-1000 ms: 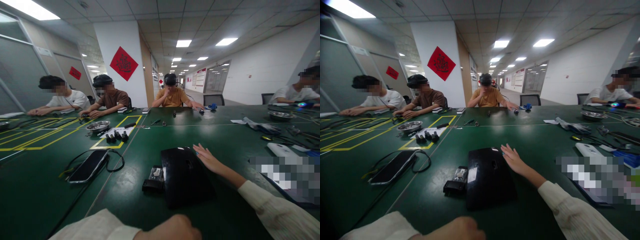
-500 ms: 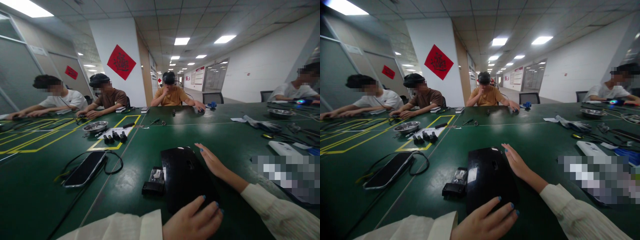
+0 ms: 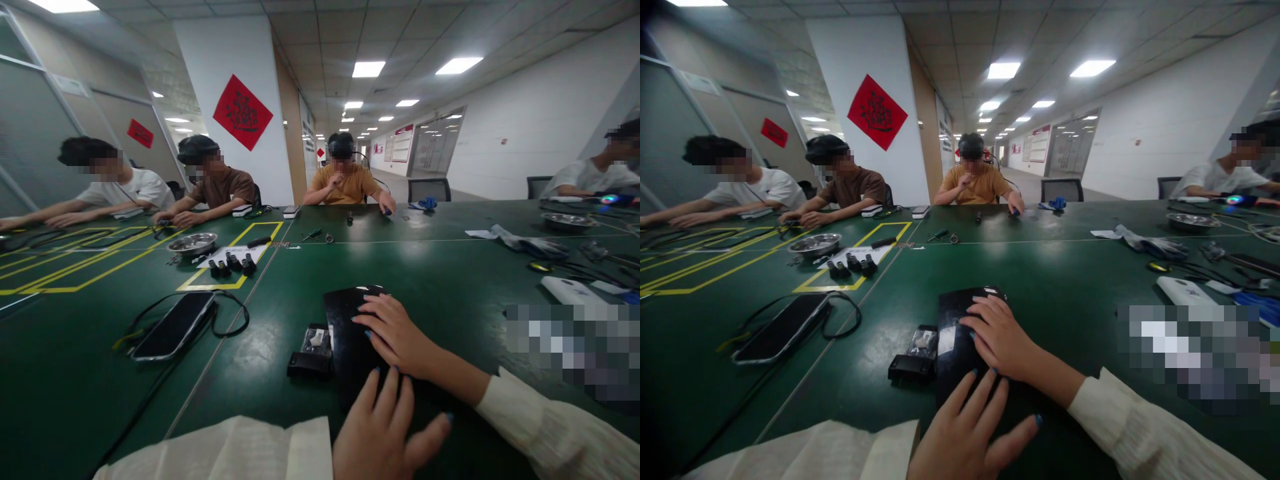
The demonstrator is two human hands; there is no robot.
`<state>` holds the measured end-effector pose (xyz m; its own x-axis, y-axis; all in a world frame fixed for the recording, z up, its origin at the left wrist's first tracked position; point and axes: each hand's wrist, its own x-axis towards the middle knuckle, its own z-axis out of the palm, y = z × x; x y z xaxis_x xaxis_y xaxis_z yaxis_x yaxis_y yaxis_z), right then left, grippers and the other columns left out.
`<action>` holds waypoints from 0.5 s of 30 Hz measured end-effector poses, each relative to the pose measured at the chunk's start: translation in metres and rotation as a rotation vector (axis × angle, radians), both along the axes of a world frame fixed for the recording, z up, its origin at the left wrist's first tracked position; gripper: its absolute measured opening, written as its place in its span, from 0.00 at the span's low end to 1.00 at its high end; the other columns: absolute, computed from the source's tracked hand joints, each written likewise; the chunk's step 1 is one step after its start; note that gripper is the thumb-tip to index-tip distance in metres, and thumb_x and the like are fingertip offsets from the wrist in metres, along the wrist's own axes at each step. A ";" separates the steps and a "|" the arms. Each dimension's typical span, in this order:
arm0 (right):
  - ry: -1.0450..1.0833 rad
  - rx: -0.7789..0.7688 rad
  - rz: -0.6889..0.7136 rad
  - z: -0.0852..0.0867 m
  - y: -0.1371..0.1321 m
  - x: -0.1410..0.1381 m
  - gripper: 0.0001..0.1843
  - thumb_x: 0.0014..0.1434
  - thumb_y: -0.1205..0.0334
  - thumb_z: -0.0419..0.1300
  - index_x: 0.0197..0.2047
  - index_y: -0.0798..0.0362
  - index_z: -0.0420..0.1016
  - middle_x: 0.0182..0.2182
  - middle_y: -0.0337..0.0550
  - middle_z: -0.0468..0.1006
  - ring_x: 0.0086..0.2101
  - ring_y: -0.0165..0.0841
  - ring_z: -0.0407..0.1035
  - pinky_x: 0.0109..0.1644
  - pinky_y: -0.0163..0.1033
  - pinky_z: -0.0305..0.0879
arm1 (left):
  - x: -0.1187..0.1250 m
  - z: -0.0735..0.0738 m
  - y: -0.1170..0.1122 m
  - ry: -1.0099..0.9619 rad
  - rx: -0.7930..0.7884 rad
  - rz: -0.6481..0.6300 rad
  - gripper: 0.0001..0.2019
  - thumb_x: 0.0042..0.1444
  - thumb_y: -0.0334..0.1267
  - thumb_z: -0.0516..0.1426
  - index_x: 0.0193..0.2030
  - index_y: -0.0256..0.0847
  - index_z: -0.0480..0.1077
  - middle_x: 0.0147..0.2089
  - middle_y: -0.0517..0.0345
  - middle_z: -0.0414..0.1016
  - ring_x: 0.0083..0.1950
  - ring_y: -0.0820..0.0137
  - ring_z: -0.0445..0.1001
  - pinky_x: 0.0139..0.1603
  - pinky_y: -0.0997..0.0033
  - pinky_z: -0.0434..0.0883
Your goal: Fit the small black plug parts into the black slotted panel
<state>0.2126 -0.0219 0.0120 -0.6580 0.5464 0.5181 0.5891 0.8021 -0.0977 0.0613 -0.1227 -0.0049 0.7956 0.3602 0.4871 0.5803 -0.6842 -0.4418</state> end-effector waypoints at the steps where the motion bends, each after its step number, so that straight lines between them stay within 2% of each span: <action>1: -0.052 -0.007 0.028 0.004 0.000 -0.003 0.20 0.60 0.66 0.49 0.55 0.52 0.66 0.52 0.47 0.68 0.59 0.39 0.51 0.64 0.53 0.42 | -0.001 0.000 -0.001 0.007 -0.012 0.048 0.19 0.63 0.46 0.45 0.60 0.55 0.59 0.52 0.59 0.71 0.53 0.63 0.68 0.50 0.60 0.61; 3: -0.121 -0.045 0.063 0.013 0.002 -0.010 0.22 0.61 0.63 0.49 0.58 0.51 0.63 0.54 0.47 0.67 0.60 0.39 0.48 0.64 0.53 0.39 | -0.006 0.002 -0.004 0.026 -0.026 0.178 0.16 0.63 0.43 0.45 0.52 0.46 0.69 0.51 0.55 0.72 0.51 0.61 0.68 0.49 0.58 0.62; 4: -0.136 -0.074 0.074 0.018 0.003 -0.014 0.23 0.62 0.61 0.48 0.60 0.51 0.62 0.55 0.47 0.66 0.60 0.40 0.47 0.64 0.53 0.39 | -0.009 0.004 -0.005 0.030 -0.029 0.264 0.16 0.63 0.41 0.46 0.48 0.43 0.72 0.49 0.53 0.72 0.51 0.60 0.68 0.48 0.58 0.62; 6: -0.151 -0.146 0.115 0.028 0.005 -0.024 0.25 0.62 0.59 0.49 0.62 0.52 0.59 0.56 0.48 0.65 0.60 0.40 0.48 0.64 0.52 0.41 | -0.015 0.006 -0.007 0.032 -0.052 0.371 0.16 0.62 0.40 0.47 0.48 0.40 0.72 0.48 0.49 0.73 0.50 0.58 0.68 0.42 0.60 0.64; 8: -0.180 -0.220 0.197 0.034 0.006 -0.036 0.28 0.60 0.57 0.51 0.62 0.52 0.58 0.56 0.49 0.65 0.59 0.40 0.50 0.63 0.49 0.45 | -0.019 0.007 -0.006 0.050 -0.093 0.391 0.16 0.61 0.40 0.48 0.50 0.40 0.71 0.47 0.46 0.73 0.49 0.58 0.69 0.35 0.65 0.64; 10: -0.222 -0.291 0.284 0.035 0.006 -0.048 0.31 0.57 0.53 0.55 0.63 0.51 0.58 0.57 0.50 0.63 0.58 0.40 0.52 0.62 0.48 0.46 | -0.021 0.006 -0.003 0.084 -0.144 0.369 0.15 0.61 0.39 0.49 0.48 0.39 0.72 0.40 0.46 0.75 0.42 0.61 0.72 0.32 0.68 0.64; 13: -0.249 -0.386 0.343 0.029 0.004 -0.065 0.37 0.52 0.45 0.58 0.63 0.47 0.58 0.61 0.52 0.56 0.59 0.43 0.51 0.61 0.48 0.47 | -0.020 0.001 -0.001 0.113 -0.221 0.353 0.14 0.60 0.39 0.51 0.48 0.39 0.72 0.29 0.51 0.75 0.27 0.68 0.72 0.27 0.71 0.61; 15: -0.239 -0.415 0.336 0.022 0.003 -0.072 0.38 0.50 0.42 0.58 0.62 0.46 0.58 0.62 0.52 0.53 0.60 0.45 0.50 0.60 0.49 0.48 | -0.017 0.000 -0.001 0.111 -0.255 0.365 0.15 0.60 0.38 0.50 0.50 0.40 0.70 0.27 0.51 0.74 0.24 0.69 0.71 0.24 0.73 0.59</action>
<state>0.1409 -0.0186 0.0344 -0.9024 0.4134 0.1215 0.3536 0.8717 -0.3392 0.0440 -0.1238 -0.0049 0.6365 0.7242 0.2652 0.7624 -0.5387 -0.3587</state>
